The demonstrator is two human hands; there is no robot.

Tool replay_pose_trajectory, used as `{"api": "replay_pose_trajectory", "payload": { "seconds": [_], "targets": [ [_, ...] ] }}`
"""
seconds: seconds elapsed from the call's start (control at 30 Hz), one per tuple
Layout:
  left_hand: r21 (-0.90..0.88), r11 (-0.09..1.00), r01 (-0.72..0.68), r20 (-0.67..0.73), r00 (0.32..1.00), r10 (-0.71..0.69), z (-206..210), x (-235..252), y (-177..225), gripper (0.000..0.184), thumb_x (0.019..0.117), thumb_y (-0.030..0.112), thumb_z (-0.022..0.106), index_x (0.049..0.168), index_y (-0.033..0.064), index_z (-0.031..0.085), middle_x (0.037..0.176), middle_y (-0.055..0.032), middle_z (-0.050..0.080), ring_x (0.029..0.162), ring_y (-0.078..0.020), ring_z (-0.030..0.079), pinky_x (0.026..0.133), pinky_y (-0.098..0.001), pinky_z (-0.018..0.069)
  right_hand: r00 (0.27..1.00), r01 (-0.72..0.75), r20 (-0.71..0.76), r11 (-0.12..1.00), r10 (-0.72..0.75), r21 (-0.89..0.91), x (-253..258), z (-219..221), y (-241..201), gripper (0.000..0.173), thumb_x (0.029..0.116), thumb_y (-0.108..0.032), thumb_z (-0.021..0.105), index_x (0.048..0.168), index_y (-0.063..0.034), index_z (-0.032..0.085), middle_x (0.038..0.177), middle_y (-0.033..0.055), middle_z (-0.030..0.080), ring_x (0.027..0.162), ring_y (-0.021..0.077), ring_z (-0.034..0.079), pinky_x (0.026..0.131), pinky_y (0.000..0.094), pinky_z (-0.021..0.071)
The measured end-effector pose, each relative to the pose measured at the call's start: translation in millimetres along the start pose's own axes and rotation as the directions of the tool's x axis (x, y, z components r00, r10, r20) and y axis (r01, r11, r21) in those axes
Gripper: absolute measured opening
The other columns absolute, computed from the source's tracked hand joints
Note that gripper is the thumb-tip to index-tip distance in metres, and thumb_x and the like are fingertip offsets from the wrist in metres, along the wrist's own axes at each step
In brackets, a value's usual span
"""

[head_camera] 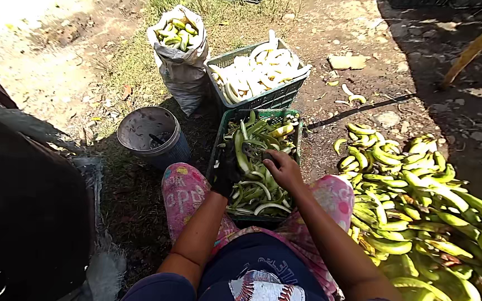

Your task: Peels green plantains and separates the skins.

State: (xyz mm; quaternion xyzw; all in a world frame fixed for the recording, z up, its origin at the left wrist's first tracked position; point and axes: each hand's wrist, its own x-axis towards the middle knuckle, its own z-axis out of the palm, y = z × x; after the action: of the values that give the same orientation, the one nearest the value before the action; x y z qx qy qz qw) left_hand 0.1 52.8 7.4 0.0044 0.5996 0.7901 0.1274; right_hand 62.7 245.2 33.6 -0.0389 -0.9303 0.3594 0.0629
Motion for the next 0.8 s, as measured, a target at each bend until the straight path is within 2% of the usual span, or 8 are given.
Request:
{"api": "replay_pose_trajectory", "payload": {
  "seconds": [0.1,0.2,0.37,0.43,0.5,0.6,0.73,0.8],
  "targets": [
    [0.321,0.94,-0.117,-0.038,0.99,0.136,0,1,24,0.046,0.1092,0.039,0.04,0.148,0.0175,0.048,0.132,-0.0072,0.061,0.109,-0.014,0.061,0.091,-0.0393,0.0534,0.994,0.097,0.062,0.993,-0.094,-0.062,-14,11,1,0.063,0.0988,-0.068,0.044,0.134,-0.0229,0.069,0.103,0.0141,0.07,0.096,0.0328,0.068,0.087,0.0587,0.0522],
    [0.222,0.958,-0.182,0.136,0.979,0.155,11,-9,28,0.045,0.1039,0.032,0.05,0.146,0.0166,0.048,0.123,-0.0067,0.062,0.098,-0.0122,0.061,0.082,-0.0359,0.0545,0.98,0.175,-0.065,0.971,-0.188,-0.165,9,-5,3,0.055,0.0994,-0.059,0.053,0.132,-0.0189,0.07,0.106,0.0185,0.069,0.099,0.0381,0.067,0.088,0.0624,0.0503],
    [-0.121,0.945,0.303,0.247,0.932,-0.267,17,-21,-7,0.054,0.1066,0.059,0.03,0.128,0.018,0.058,0.092,-0.0051,0.067,0.072,-0.0143,0.065,0.062,-0.0312,0.0576,0.863,0.075,-0.471,0.967,-0.185,-0.242,44,-28,2,0.057,0.1009,-0.059,0.049,0.133,-0.0156,0.069,0.109,0.0236,0.067,0.101,0.0425,0.064,0.085,0.0629,0.0454],
    [-0.042,0.984,0.173,0.116,0.979,-0.167,7,-19,-10,0.05,0.1079,0.054,0.031,0.131,0.0189,0.057,0.098,-0.0022,0.067,0.079,-0.0109,0.065,0.068,-0.0306,0.0577,0.92,0.08,-0.36,0.975,-0.153,-0.209,28,-21,-8,0.059,0.1027,-0.06,0.045,0.137,-0.0154,0.066,0.111,0.0218,0.066,0.101,0.0411,0.064,0.084,0.0637,0.0475],
    [0.245,0.967,-0.064,-0.061,0.995,0.081,-4,-12,-3,0.047,0.1085,0.048,0.037,0.14,0.0182,0.054,0.118,-0.003,0.065,0.098,-0.0119,0.063,0.082,-0.0375,0.0556,0.966,0.111,-0.215,0.98,-0.146,-0.167,3,2,-13,0.057,0.1021,-0.06,0.048,0.136,-0.0179,0.067,0.105,0.0172,0.067,0.094,0.0365,0.066,0.079,0.0612,0.0508],
    [0.467,0.799,-0.379,-0.067,0.886,0.46,-12,7,4,0.054,0.1083,0.038,0.039,0.154,0.0097,0.035,0.147,-0.0121,0.05,0.131,-0.0195,0.05,0.107,-0.0455,0.0448,0.979,0.108,-0.159,0.988,-0.125,-0.111,-24,30,-13,0.059,0.1006,-0.064,0.046,0.134,-0.021,0.069,0.103,0.0143,0.07,0.093,0.0338,0.068,0.08,0.0592,0.0515],
    [0.242,0.865,-0.44,0.051,0.896,0.441,3,1,21,0.052,0.1091,0.043,0.038,0.151,0.0121,0.04,0.138,-0.0065,0.057,0.12,-0.0132,0.058,0.1,-0.0379,0.051,0.923,0.201,-0.281,0.953,-0.263,-0.228,4,5,-19,0.058,0.1012,-0.061,0.046,0.133,-0.0185,0.07,0.106,0.0211,0.068,0.098,0.0399,0.066,0.087,0.0625,0.0481],
    [0.288,0.905,-0.312,0.186,0.946,0.267,4,-15,26,0.046,0.1077,0.035,0.043,0.148,0.0129,0.047,0.138,-0.0077,0.058,0.12,-0.0133,0.058,0.1,-0.0378,0.0508,0.866,0.209,-0.38,0.925,-0.325,-0.316,31,-15,-20,0.057,0.1013,-0.061,0.046,0.133,-0.0204,0.07,0.107,0.0229,0.068,0.098,0.0414,0.065,0.091,0.0634,0.0449]
  ]
}}
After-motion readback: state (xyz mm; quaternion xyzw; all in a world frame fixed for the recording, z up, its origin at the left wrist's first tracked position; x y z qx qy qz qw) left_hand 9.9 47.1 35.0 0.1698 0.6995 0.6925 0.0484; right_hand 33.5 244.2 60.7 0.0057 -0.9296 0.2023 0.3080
